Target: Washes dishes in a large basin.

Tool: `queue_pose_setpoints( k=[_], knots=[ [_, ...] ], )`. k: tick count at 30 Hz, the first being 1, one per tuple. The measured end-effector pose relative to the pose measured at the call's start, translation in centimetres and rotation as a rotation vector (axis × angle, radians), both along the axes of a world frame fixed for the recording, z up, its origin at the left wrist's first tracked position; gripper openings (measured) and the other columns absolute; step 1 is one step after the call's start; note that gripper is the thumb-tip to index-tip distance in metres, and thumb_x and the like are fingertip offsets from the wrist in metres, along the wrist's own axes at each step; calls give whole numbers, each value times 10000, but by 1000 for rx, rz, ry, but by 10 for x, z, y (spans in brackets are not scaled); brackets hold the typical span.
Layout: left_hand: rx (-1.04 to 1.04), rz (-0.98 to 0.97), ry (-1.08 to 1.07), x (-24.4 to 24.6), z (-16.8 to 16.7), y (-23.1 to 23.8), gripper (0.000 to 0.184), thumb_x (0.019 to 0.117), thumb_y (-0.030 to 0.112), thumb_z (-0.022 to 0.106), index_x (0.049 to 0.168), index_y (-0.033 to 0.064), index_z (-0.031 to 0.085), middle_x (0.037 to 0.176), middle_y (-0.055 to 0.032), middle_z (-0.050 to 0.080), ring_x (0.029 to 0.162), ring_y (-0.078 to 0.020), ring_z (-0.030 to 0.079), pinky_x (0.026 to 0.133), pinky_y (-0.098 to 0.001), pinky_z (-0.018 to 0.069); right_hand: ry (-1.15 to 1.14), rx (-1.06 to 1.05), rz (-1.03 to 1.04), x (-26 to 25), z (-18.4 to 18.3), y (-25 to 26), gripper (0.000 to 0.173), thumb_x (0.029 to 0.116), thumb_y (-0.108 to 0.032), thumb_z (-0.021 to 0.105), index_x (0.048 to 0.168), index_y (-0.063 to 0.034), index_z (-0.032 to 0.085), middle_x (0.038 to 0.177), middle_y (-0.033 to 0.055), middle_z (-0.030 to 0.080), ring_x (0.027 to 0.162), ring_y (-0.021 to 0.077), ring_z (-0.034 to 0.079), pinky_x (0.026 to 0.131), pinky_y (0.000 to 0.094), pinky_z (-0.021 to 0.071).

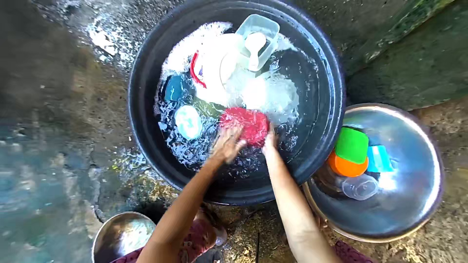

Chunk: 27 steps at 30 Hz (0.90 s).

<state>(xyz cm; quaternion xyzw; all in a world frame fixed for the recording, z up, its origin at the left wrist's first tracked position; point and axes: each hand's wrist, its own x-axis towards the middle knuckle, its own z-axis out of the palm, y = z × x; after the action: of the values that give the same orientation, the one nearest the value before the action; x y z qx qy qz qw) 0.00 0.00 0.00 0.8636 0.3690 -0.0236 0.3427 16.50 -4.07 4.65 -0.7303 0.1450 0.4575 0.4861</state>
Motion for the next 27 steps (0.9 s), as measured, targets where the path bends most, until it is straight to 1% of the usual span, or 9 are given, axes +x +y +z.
queue_pose_setpoints(
  k=[5, 10, 12, 13, 14, 15, 19, 23, 27],
  knots=[
    [-5, 214, 150, 40, 15, 50, 608, 1098, 394, 395, 1562, 1, 394, 1657, -219, 312, 1557, -426, 224, 1234, -649, 174, 16, -27, 140, -11, 10, -8, 563, 1147, -339, 214, 1536, 39, 367, 1545, 267, 427, 1396, 352, 456, 1131, 514, 386],
    [-43, 12, 71, 71, 15, 3, 542, 1085, 325, 475, 1522, 5, 465, 1577, -228, 447, 1487, -402, 393, 1234, -574, 265, -18, -128, -69, 6, 9, -6, 463, 1125, -267, 399, 1433, 68, 484, 1449, 239, 531, 1292, 293, 535, 1092, 423, 423],
    [-23, -119, -192, 51, -1, -30, 518, 1029, 215, 564, 1477, -39, 512, 1554, -228, 480, 1485, -382, 408, 1253, -514, 259, -380, 48, 58, -8, -30, -21, 472, 1137, -267, 348, 1362, 116, 506, 1299, 282, 599, 1123, 270, 623, 936, 348, 518],
    [-57, -159, -263, 34, -6, -36, 503, 1018, 174, 578, 1468, -44, 522, 1555, -217, 485, 1492, -375, 401, 1254, -508, 253, -794, 185, -18, -23, -80, -26, 507, 1110, -269, 375, 1217, 180, 582, 1078, 338, 665, 912, 284, 692, 728, 278, 559],
    [-85, -175, -271, 16, -11, -30, 499, 1014, 169, 563, 1471, -31, 526, 1557, -199, 488, 1495, -362, 395, 1254, -511, 245, -342, 107, 73, -9, -41, -24, 517, 1143, -326, 296, 1432, 63, 477, 1376, 251, 574, 1211, 268, 603, 1004, 380, 507],
    [-75, -159, -270, 3, -16, -16, 497, 1000, 161, 554, 1455, -38, 537, 1542, -205, 502, 1484, -366, 406, 1249, -531, 256, -147, 95, 23, -1, -32, -18, 546, 1133, -388, 283, 1469, 2, 464, 1442, 199, 538, 1294, 256, 543, 1092, 438, 447],
    [-40, 110, -13, 14, -8, 41, 528, 1098, 269, 411, 1542, -16, 427, 1616, -228, 389, 1525, -426, 312, 1250, -629, 156, -121, 124, 33, -6, -39, -15, 617, 1128, -441, 251, 1486, 22, 445, 1483, 250, 496, 1357, 329, 496, 1126, 523, 400],
    [-59, 273, -109, 63, 15, 27, 521, 1115, 389, 325, 1495, 106, 541, 1568, -112, 501, 1485, -343, 419, 1226, -594, 272, 95, 478, -69, -1, -44, -16, 512, 1111, -461, 322, 1481, -123, 428, 1379, 106, 579, 1221, 212, 590, 1004, 465, 522],
    [201, 11, -377, 41, 2, -9, 815, 903, 539, 650, 1467, -32, 507, 1497, -249, 524, 1398, -419, 500, 1161, -598, 363, 106, 586, -185, -3, -4, -22, 339, 1118, -265, 382, 1394, -89, 468, 1183, 81, 633, 1043, 155, 646, 900, 371, 563]
  ],
)
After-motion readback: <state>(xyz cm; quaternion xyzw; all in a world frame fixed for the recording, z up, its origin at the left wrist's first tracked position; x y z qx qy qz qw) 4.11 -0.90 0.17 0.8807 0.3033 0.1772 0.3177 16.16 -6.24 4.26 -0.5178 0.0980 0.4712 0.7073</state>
